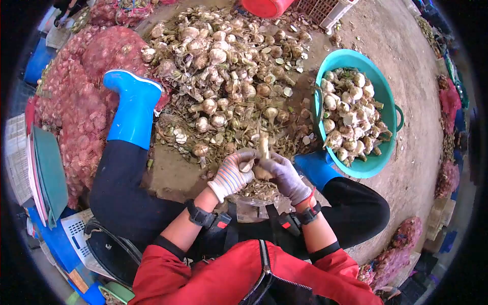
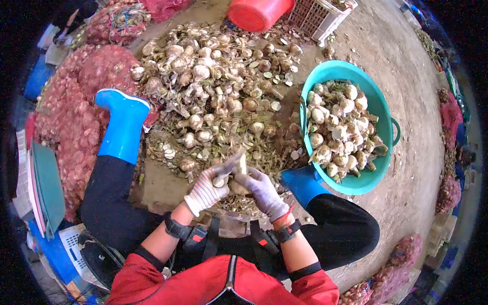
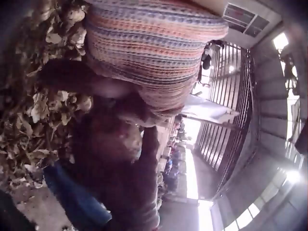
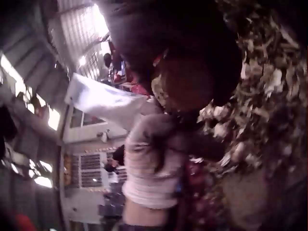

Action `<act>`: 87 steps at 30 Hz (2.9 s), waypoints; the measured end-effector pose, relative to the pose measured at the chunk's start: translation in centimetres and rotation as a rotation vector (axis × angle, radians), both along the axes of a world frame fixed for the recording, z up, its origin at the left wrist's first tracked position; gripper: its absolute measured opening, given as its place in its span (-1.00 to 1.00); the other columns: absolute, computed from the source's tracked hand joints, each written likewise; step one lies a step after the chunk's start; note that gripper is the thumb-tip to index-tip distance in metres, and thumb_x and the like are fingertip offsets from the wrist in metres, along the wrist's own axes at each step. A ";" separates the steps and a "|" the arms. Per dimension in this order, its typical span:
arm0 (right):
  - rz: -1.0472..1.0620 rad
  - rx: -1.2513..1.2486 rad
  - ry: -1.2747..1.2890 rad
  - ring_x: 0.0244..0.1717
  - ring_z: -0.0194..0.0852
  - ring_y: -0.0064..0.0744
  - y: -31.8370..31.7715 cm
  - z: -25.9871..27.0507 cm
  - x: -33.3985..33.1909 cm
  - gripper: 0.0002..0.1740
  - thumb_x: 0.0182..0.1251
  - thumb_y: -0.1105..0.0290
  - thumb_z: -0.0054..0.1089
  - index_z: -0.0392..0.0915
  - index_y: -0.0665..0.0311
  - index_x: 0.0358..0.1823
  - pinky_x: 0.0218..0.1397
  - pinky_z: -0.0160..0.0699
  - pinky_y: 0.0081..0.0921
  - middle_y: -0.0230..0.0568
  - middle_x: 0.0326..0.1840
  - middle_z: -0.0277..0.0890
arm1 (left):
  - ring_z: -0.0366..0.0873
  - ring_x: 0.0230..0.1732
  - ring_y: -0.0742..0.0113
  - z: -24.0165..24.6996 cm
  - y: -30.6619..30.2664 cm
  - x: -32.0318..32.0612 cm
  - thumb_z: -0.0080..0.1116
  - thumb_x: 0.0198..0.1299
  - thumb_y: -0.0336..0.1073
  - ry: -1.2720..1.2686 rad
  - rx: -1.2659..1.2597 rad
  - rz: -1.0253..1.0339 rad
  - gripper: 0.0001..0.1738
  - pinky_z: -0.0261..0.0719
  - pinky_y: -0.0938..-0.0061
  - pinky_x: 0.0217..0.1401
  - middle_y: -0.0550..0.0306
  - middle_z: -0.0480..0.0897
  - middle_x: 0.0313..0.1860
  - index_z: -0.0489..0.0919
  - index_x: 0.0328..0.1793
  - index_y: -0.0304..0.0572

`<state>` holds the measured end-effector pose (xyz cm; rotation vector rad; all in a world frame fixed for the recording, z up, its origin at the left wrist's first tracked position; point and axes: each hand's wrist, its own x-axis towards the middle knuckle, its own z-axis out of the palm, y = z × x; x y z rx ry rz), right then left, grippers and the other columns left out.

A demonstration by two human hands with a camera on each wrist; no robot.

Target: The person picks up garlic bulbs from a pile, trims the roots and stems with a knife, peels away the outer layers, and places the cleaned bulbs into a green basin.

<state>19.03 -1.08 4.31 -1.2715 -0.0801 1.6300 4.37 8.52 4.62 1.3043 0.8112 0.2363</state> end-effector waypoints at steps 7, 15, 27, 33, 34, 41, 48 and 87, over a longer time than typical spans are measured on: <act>0.016 0.184 -0.444 -0.35 0.40 -0.65 -0.8 3.5 3.0 -0.68 0.06 0.35 0.22 0.48 0.33 -0.15 -0.32 0.42 -0.66 -0.35 -0.32 0.49 | 0.54 -0.09 -0.01 -6.7 3.5 -3.8 0.09 -0.14 -0.35 0.868 0.570 -0.288 -0.52 0.50 0.29 -0.01 -0.18 0.56 -0.09 0.55 0.03 -0.09; -0.790 0.280 0.008 0.08 0.31 -0.22 -2.3 0.8 7.7 -0.46 0.26 -0.07 -0.06 0.27 0.05 0.16 0.13 0.32 -0.20 -0.31 0.09 0.35 | 0.46 0.09 0.06 -18.1 7.6 -7.0 0.30 -0.14 -0.19 1.077 0.427 -0.010 -0.41 0.41 0.31 0.15 -0.12 0.48 0.10 0.49 0.10 -0.20; 0.085 0.208 -0.194 -0.17 0.40 -0.53 -0.2 -0.4 0.6 -0.27 0.11 0.28 0.23 0.03 0.19 0.26 -0.16 0.43 -0.66 -0.29 -0.04 0.38 | 0.50 -0.28 0.29 -1.0 0.6 0.8 0.27 -0.29 -0.45 0.172 0.508 -0.056 -0.66 0.49 0.44 -0.17 0.19 0.57 -0.29 0.56 -0.25 -0.16; 0.034 0.362 -0.450 0.09 0.32 -0.41 -1.2 -3.4 -0.1 -0.06 -0.30 0.32 0.41 0.08 0.29 0.20 0.15 0.33 -0.46 -0.17 0.05 0.34 | 0.50 -0.16 0.01 -0.9 -0.9 -1.3 0.33 -0.34 -0.14 0.397 0.917 -0.292 -0.52 0.46 0.24 -0.05 -0.08 0.55 -0.18 0.57 -0.17 -0.05; 0.086 0.285 -0.510 0.09 0.31 -0.39 -1.0 -3.2 0.0 -0.05 -0.33 0.33 0.40 0.09 0.30 0.19 0.16 0.32 -0.45 -0.16 0.05 0.33 | 0.50 -0.16 0.01 -0.7 -0.7 -1.2 0.32 -0.34 -0.14 0.400 0.932 -0.342 -0.51 0.46 0.24 -0.05 -0.08 0.55 -0.19 0.56 -0.15 -0.05; -0.028 0.424 -0.143 -0.11 0.43 -0.49 -1.7 -1.5 0.1 -0.11 -0.25 0.17 0.47 0.15 0.31 0.12 0.00 0.43 -0.58 -0.24 -0.17 0.46 | 0.53 -0.16 0.04 -3.2 -0.7 -2.2 0.26 -0.26 -0.22 0.464 0.818 -0.204 -0.56 0.49 0.26 -0.06 -0.07 0.58 -0.22 0.56 -0.13 -0.08; 0.322 0.378 -0.942 0.22 0.11 -0.34 0.0 1.7 0.2 -0.05 -0.16 0.21 0.37 0.05 0.26 0.28 0.28 0.11 -0.37 -0.08 0.23 0.14 | 0.52 -0.37 0.31 -3.4 1.6 -3.0 0.23 -0.13 -0.39 -0.011 -0.495 0.168 -0.74 0.50 0.46 -0.29 0.22 0.56 -0.43 0.53 -0.23 -0.16; 0.189 0.366 -0.338 0.10 0.31 -0.41 -0.4 -1.6 1.4 -0.20 0.07 0.36 0.26 0.01 0.33 0.30 0.23 0.25 -0.45 -0.21 0.14 0.34 | 0.51 -0.18 0.04 -1.3 0.5 -0.6 0.30 -0.27 -0.24 0.572 1.025 -0.227 -0.58 0.50 0.28 -0.11 -0.06 0.53 -0.12 0.60 -0.16 -0.05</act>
